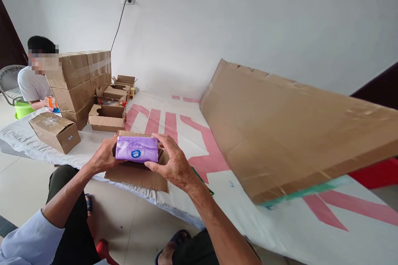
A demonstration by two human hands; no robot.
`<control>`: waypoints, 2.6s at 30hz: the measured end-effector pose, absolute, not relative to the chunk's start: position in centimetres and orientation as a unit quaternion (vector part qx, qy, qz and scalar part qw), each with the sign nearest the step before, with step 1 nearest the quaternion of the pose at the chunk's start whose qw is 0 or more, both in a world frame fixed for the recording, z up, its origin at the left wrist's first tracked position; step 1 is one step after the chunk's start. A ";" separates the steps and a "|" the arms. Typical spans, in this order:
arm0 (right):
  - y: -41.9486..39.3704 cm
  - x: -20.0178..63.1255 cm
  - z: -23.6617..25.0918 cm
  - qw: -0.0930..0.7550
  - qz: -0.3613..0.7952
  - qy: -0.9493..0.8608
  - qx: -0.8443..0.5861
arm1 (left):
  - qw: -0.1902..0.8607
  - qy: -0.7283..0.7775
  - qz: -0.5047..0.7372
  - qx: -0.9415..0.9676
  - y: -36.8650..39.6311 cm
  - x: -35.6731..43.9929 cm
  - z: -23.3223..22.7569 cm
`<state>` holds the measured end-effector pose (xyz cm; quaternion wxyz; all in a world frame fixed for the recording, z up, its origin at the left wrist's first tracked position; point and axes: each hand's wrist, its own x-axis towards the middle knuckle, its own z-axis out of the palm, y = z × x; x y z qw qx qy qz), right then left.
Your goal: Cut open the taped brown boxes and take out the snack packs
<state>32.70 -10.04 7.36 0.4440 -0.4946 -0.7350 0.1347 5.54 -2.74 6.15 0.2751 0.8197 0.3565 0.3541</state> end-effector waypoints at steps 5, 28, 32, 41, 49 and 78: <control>-8.7 32.1 6.5 0.487 0.291 -0.660 -0.492 | 0.448 0.302 0.376 0.752 -1.9 5.8 6.6; -6.3 30.5 3.3 0.554 0.480 -0.502 -0.459 | 0.633 0.230 0.336 0.658 0.9 5.9 6.4; -6.1 30.6 2.7 0.555 0.485 -0.499 -0.456 | 0.634 0.230 0.344 0.653 1.0 5.9 6.2; -5.8 30.7 2.0 0.558 0.493 -0.489 -0.455 | 0.636 0.222 0.340 0.656 1.3 5.9 6.0; -5.7 30.5 2.1 0.569 0.504 -0.474 -0.445 | 0.641 0.215 0.340 0.653 1.5 5.9 5.8; -6.0 30.4 1.2 0.566 0.509 -0.476 -0.441 | 0.626 0.228 0.356 0.655 1.0 6.0 4.9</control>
